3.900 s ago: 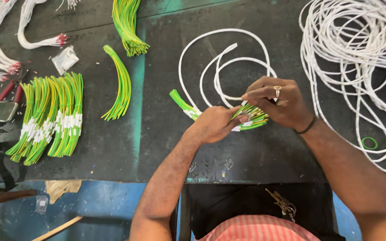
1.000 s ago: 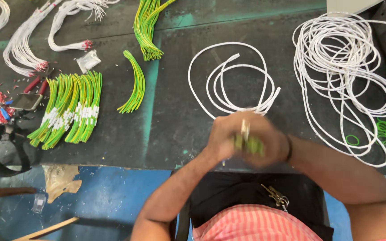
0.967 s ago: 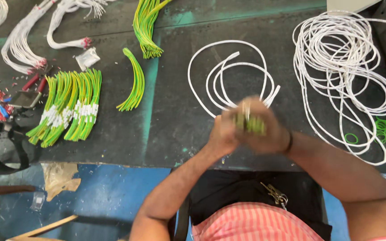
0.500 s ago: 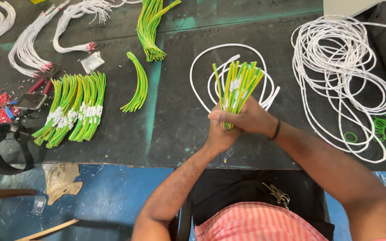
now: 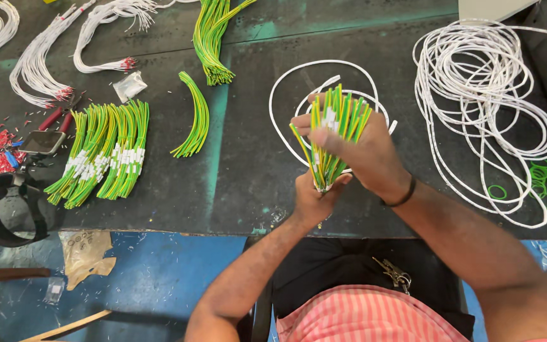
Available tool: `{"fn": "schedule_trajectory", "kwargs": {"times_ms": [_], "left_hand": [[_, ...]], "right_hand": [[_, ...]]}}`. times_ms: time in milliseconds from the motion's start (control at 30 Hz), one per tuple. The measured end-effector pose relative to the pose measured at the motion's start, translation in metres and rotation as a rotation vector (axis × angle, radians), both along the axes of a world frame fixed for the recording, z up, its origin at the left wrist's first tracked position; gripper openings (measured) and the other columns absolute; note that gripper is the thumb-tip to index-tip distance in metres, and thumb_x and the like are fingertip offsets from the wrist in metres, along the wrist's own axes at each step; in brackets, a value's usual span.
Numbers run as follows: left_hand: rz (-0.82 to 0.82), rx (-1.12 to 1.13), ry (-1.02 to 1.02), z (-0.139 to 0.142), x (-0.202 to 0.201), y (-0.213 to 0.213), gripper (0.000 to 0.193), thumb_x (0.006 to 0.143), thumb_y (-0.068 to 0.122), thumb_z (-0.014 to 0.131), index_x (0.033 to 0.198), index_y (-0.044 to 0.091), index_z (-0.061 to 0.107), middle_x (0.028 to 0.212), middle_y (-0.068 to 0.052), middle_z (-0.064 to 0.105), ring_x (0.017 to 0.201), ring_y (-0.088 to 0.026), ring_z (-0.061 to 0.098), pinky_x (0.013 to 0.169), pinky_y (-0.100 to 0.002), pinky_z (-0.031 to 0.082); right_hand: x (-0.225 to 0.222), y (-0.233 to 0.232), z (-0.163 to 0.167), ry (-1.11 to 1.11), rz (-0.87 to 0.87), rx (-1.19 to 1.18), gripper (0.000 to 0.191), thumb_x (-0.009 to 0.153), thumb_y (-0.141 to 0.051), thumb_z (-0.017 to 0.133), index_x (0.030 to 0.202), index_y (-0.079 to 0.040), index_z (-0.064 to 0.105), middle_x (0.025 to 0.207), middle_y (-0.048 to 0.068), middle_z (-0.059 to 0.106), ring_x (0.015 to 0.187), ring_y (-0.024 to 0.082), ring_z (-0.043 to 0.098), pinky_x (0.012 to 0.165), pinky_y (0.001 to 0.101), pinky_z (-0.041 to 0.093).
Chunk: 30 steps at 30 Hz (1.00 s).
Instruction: The person gathers a bundle of green and yellow insulated wires, aligns their ends by hand, and wraps a green rubber band around the bundle to hold it together. They then fan out and re-straighten the wires and continue squaring the bundle on the workbench.
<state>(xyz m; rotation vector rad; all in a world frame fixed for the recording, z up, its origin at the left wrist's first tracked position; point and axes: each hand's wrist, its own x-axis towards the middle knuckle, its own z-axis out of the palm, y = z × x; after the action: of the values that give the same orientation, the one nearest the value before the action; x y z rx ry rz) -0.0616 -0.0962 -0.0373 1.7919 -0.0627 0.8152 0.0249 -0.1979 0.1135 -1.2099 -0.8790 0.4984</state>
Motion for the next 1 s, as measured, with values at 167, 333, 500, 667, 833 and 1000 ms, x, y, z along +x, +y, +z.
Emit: {"fn": "schedule_trajectory", "kwargs": {"times_ms": [167,333,500,667,833,1000], "left_hand": [[0.041,0.085,-0.048,0.002,-0.002,-0.001,0.021,0.094,0.004,0.076,0.114,0.008,0.072,0.101,-0.011,0.077,0.089,-0.024,0.076,0.079,-0.033,0.057],[0.047,-0.068,-0.028,0.002,0.001,0.001,0.018,0.093,-0.001,0.069,0.11,0.006,0.07,0.096,-0.008,0.074,0.09,-0.023,0.073,0.079,-0.033,0.057],[-0.012,-0.022,-0.228,0.015,0.001,0.0,0.031,0.089,-0.004,0.068,0.119,0.004,0.065,0.116,-0.009,0.07,0.112,-0.023,0.068,0.096,-0.037,0.055],[-0.041,-0.155,-0.095,0.017,-0.003,-0.003,0.028,0.09,-0.001,0.073,0.118,0.004,0.071,0.113,-0.009,0.074,0.105,-0.019,0.072,0.09,-0.034,0.059],[0.053,-0.059,0.028,0.011,-0.006,-0.003,0.022,0.09,0.006,0.078,0.112,0.008,0.073,0.101,-0.007,0.078,0.091,-0.016,0.076,0.078,-0.032,0.059],[0.115,-0.032,0.062,0.005,-0.006,-0.004,0.02,0.089,0.009,0.079,0.108,0.009,0.07,0.095,-0.01,0.077,0.089,-0.023,0.078,0.074,-0.034,0.059]], "right_hand": [[-0.005,0.002,0.001,0.036,-0.059,-0.092,0.037,0.102,-0.024,0.062,0.123,0.006,0.069,0.105,0.013,0.08,0.093,0.017,0.074,0.082,0.0325,0.062],[-0.027,-0.001,-0.042,-0.296,-0.086,-0.219,0.033,0.102,-0.024,0.062,0.123,-0.001,0.072,0.105,0.008,0.078,0.094,0.015,0.072,0.082,0.0309,0.059],[-0.016,-0.006,-0.068,-0.629,-0.09,-0.035,0.037,0.106,-0.02,0.062,0.137,0.001,0.063,0.139,0.014,0.062,0.131,0.022,0.059,0.108,0.0363,0.049],[-0.004,-0.014,-0.049,-0.3,0.088,-0.081,0.063,0.093,-0.026,0.075,0.143,0.003,0.051,0.128,0.012,0.064,0.113,0.014,0.062,0.095,0.0315,0.053],[-0.006,-0.01,-0.025,-0.253,-0.231,-0.032,0.04,0.104,-0.022,0.063,0.135,0.003,0.062,0.118,0.006,0.073,0.105,0.011,0.066,0.09,0.0276,0.055],[-0.025,-0.006,-0.036,-0.343,-0.46,-0.266,0.019,0.102,-0.014,0.063,0.102,0.0,0.075,0.073,0.007,0.071,0.065,0.017,0.068,0.058,0.0326,0.053]]}}
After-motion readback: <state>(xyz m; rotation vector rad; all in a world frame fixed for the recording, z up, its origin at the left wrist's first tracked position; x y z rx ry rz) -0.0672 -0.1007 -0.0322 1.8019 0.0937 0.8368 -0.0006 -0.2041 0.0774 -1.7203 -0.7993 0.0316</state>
